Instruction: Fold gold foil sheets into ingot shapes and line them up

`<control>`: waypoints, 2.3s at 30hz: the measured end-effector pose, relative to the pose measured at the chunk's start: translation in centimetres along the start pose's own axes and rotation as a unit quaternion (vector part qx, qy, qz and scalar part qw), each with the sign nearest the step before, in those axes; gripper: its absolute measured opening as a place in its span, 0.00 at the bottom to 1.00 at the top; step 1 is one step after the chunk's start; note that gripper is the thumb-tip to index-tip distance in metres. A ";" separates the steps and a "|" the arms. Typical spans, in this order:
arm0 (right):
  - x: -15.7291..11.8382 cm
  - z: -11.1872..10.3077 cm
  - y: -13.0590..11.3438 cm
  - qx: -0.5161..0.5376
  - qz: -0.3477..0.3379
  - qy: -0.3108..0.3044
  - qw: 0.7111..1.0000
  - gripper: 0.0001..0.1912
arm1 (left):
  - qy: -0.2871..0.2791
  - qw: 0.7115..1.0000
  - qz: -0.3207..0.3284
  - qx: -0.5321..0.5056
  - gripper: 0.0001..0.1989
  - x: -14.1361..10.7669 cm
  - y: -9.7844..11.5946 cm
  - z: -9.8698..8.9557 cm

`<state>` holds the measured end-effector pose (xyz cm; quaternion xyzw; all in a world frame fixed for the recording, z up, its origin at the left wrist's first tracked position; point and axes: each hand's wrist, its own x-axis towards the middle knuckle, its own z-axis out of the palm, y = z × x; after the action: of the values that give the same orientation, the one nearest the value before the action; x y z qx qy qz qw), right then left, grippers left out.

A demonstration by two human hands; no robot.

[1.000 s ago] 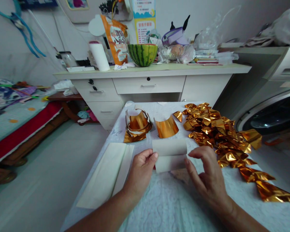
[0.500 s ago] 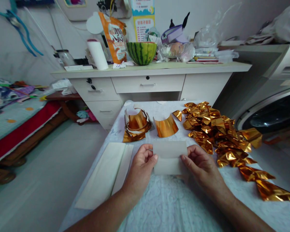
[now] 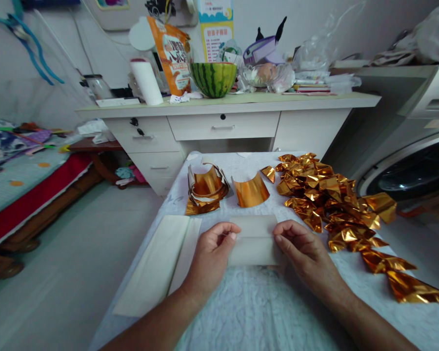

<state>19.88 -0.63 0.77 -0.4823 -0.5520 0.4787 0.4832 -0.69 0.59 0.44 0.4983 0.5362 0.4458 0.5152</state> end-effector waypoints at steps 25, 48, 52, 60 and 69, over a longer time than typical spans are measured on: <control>0.6 -1.6 0.8 -0.381 -0.167 -0.130 0.900 0.22 | -0.103 0.875 0.206 0.425 0.14 -0.3 -0.1 -0.8; 0.9 -2.4 0.0 -0.336 -0.069 -0.218 0.913 0.11 | -0.245 0.852 0.216 0.410 0.18 -0.6 0.9 -0.5; 1.0 -1.8 0.4 -0.348 -0.061 -0.175 0.919 0.11 | -0.235 0.859 0.215 0.400 0.11 -0.3 0.8 -0.3; 1.0 -0.7 1.9 -0.384 -0.058 -0.079 0.918 0.07 | -0.168 0.903 0.185 0.349 0.11 0.1 0.0 -0.4; 1.2 0.1 2.2 -0.444 -0.034 0.000 0.895 0.05 | -0.145 0.906 0.174 0.356 0.10 0.2 -0.4 0.3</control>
<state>19.89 0.69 -1.33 -0.6273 -0.7234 0.1671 0.2349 -0.42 0.72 0.02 0.7933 0.4835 0.2300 0.2899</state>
